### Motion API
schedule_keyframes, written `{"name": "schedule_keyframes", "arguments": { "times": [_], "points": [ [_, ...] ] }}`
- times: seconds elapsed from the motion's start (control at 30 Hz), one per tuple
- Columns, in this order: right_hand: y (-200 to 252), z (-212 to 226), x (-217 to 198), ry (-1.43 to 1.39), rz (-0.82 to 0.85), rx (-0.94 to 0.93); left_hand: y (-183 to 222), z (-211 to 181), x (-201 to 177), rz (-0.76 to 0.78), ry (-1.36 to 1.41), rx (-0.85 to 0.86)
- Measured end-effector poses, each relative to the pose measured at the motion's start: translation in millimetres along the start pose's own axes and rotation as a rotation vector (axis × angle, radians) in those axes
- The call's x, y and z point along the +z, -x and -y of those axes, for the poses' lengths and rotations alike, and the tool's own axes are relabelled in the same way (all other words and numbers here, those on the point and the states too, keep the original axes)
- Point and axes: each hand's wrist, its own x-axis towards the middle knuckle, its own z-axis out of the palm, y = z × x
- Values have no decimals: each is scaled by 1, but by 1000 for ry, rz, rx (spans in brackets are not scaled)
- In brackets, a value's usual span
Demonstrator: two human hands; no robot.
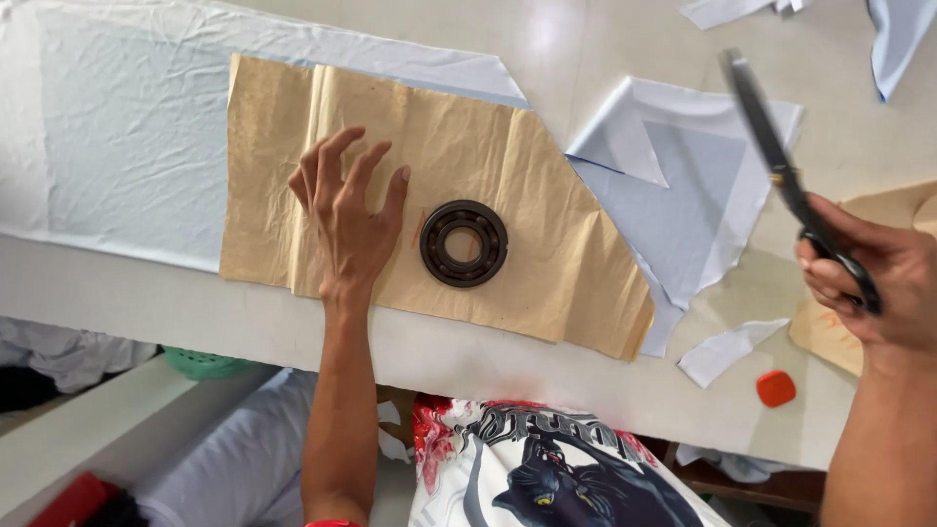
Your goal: The person uses scissors to cut a piece of white fabric following a brown paper pattern. They adjust the pattern and fabric on a white table, cut along the edges, and then cut a smaller triangular piece from the fabric.
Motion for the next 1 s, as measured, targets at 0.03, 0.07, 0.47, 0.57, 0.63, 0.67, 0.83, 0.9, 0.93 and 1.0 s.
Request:
{"name": "schedule_keyframes", "arguments": {
  "times": [0.03,0.07,0.47,0.57,0.63,0.67,0.83,0.9,0.93,1.0],
  "points": [
    [-16,10,8,10,13,1,-3,3,0,-8,-3,-14],
    [-29,18,16,62,98,17,-5,7,-1,26,-32,9],
    [-141,40,30,339,510,148,0,30,17,65,-163,42],
    [-155,37,24,309,524,170,0,32,20,59,-197,30],
    [-162,41,26,332,510,205,1,32,20,62,-205,25],
    [-167,44,28,364,536,216,1,33,20,66,-197,22],
    [-178,56,41,386,558,294,-1,34,19,106,-164,-1],
    [-182,49,32,444,500,337,-2,34,18,100,-160,-4],
    [-185,48,33,445,506,340,-3,34,18,102,-163,-11],
    [-187,46,33,503,525,325,-3,34,19,104,-149,-14]
  ]
}}
